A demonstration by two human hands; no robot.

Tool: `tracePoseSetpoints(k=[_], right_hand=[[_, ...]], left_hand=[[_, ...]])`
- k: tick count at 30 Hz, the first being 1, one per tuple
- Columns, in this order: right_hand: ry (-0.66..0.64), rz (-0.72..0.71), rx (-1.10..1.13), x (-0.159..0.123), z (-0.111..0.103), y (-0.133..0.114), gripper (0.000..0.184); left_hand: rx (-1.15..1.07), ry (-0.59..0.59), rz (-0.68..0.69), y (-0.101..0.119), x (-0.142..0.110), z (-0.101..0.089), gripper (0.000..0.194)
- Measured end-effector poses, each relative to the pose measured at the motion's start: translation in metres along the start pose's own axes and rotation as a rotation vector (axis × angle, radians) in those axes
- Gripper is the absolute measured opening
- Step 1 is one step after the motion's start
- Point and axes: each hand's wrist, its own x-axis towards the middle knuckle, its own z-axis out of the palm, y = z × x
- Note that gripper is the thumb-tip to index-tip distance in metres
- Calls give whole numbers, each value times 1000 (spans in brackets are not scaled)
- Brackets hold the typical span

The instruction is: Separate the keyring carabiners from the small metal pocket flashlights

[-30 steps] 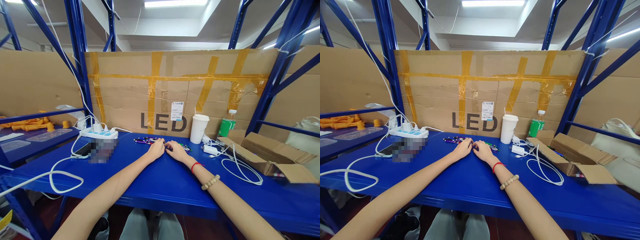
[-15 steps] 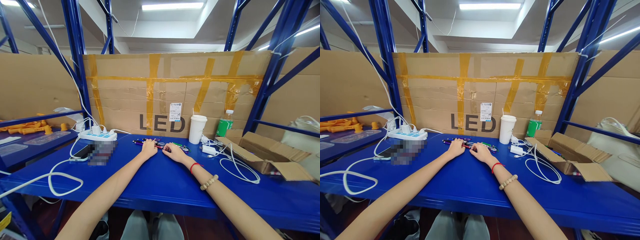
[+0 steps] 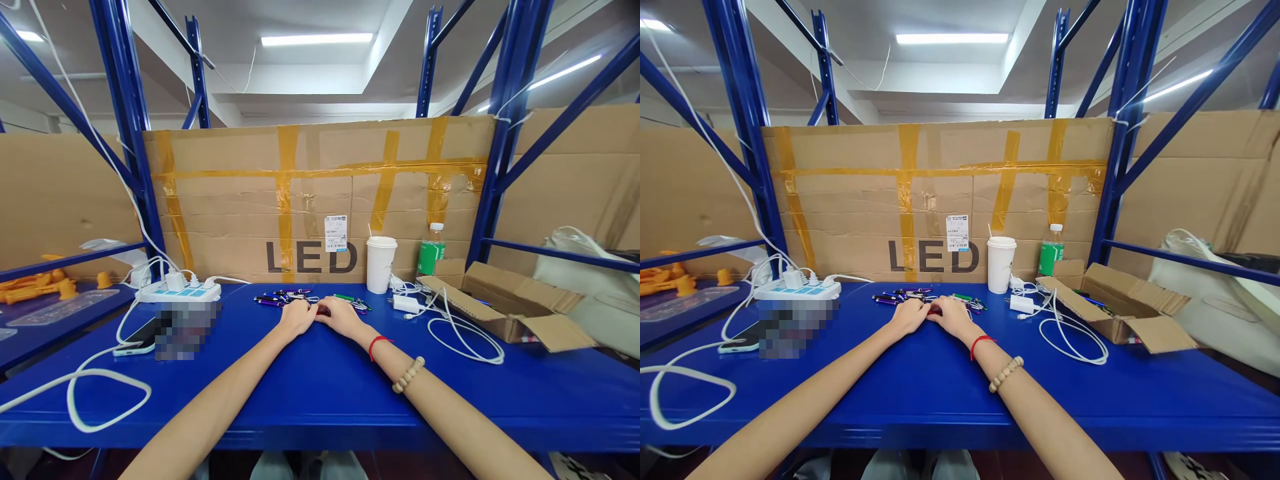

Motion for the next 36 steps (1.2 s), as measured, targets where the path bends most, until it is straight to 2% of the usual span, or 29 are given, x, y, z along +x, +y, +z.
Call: tracePoseSetpoints(k=[5, 10, 14, 17, 23, 28, 36], right_hand=[[-10, -13, 19, -1, -1, 1, 15], [6, -47, 47, -1, 1, 2, 22], [29, -59, 9, -1, 2, 0, 24], [38, -98, 78, -1, 1, 0, 25], [-8, -101, 197, -3, 2, 1, 27], [-66, -62, 68, -3, 2, 0, 29], [-140, -39, -76, -2, 3, -3, 37]], left_hand=[[-9, 34, -89, -3, 5, 2, 41], [-129, 18, -182, -8, 9, 4, 42], [-202, 10, -183, -12, 11, 5, 41], [-231, 14, -182, -13, 11, 6, 39], [-241, 9, -159, -13, 10, 7, 39], [-217, 7, -99, -10, 6, 5, 42], [-107, 31, 59, -6, 0, 1, 36]])
